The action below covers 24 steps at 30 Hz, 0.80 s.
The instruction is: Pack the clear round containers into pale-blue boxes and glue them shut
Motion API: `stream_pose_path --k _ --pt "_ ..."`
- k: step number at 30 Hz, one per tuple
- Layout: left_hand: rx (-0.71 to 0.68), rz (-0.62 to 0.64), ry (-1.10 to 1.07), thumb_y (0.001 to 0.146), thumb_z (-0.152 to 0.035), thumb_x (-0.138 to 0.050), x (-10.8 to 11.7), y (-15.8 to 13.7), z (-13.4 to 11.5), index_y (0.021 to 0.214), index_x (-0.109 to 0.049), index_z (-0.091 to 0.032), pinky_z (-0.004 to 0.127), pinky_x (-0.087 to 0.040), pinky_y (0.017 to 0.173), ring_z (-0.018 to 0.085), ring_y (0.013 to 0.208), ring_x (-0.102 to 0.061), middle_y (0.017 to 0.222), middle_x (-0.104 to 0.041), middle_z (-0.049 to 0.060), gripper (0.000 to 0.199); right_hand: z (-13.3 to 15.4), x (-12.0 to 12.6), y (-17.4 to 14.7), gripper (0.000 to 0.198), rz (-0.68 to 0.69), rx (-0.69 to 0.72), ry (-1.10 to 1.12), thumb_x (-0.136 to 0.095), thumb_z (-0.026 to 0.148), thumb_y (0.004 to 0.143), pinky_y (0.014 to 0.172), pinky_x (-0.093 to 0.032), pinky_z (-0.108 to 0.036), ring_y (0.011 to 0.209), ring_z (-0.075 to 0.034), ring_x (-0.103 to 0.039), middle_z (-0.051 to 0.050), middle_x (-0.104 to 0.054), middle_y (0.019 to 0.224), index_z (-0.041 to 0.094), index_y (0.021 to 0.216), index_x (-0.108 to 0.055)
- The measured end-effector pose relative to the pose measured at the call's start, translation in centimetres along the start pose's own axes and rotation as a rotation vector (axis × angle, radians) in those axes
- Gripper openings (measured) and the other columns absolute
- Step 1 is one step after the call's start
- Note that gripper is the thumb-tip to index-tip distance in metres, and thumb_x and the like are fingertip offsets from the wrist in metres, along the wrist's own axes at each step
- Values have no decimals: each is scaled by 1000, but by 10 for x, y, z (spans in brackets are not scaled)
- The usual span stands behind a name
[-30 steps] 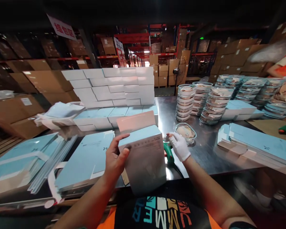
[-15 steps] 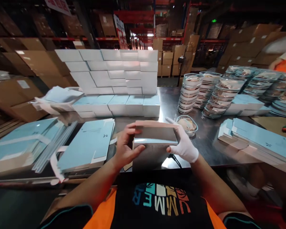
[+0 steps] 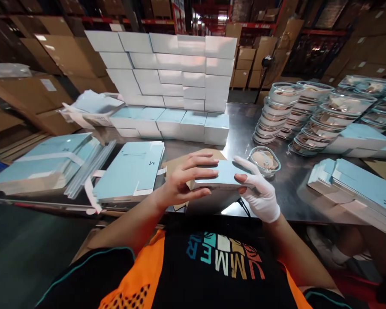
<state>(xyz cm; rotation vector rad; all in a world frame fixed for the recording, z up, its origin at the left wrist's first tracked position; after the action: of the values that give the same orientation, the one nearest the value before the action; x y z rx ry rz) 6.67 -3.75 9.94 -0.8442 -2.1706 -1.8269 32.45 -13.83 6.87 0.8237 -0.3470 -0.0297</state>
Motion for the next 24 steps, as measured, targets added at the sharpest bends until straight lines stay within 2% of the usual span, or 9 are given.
stream_pose_path --k 3,5,7,12,15,18,20,24 --pt "29 24 8 104 -34 -75 3 -3 -3 150 -67 -27 57 -55 121 35 147 -61 147 -70 18 47 -6 -8 -4 61 -47 -60 -22 -74 50 106 124 -53 -48 157 -29 -53 -10 -49 174 36 163 -56" --pt "39 46 17 104 -34 -75 5 -6 -6 154 -64 -27 59 -54 122 36 148 -60 150 -68 18 52 -10 -13 -7 87 -87 -107 -11 -77 60 101 124 -53 -48 155 -30 -54 -13 -41 179 34 174 -37" --pt "37 56 25 105 -35 -74 6 -8 -9 157 -61 -26 59 -53 123 36 149 -58 153 -66 20 55 -12 -17 -8 93 -97 -123 3 -77 64 100 125 -52 -48 151 -30 -58 -13 -37 181 34 176 -31" --pt "20 71 37 107 -35 -70 7 -8 -14 156 -61 -22 56 -52 123 34 149 -58 155 -63 23 51 -4 -18 -1 59 -45 -29 -21 -72 53 106 128 -47 -54 156 -31 -54 -9 -40 180 37 159 -55" --pt "9 91 26 107 -32 -70 8 -8 -14 152 -63 -17 54 -52 124 33 150 -58 153 -63 25 48 3 -16 4 39 -21 30 16 -72 40 107 125 -50 -55 152 -31 -58 -7 -37 181 37 146 -65" --pt "-10 74 18 107 -30 -70 12 -9 -13 149 -65 -16 52 -52 123 32 150 -58 151 -65 25 45 7 -12 9 23 42 54 24 -72 32 107 125 -50 -56 154 -32 -56 -3 -38 181 36 129 -76" --pt "-10 93 28 106 -29 -71 16 -9 -13 150 -65 -17 51 -53 123 32 148 -59 150 -66 24 45 10 -10 12 18 80 60 23 -72 32 107 127 -49 -57 156 -31 -55 -2 -43 178 36 123 -81" --pt "6 170 93 102 -25 -76 25 -10 -17 152 -65 -23 53 -56 120 33 147 -60 148 -69 19 51 14 -15 16 21 123 75 36 -74 28 107 125 -52 -53 155 -29 -56 -5 -54 170 36 123 -84"
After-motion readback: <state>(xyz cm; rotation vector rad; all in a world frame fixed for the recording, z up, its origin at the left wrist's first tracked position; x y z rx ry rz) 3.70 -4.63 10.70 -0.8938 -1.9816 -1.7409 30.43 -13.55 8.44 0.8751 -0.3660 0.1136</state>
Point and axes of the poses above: each hand's wrist, its own y-axis towards the middle knuckle, its own x-axis out of the back of the hand, z = x × y, the point moved 1 cm from there along y, towards the middle knuckle
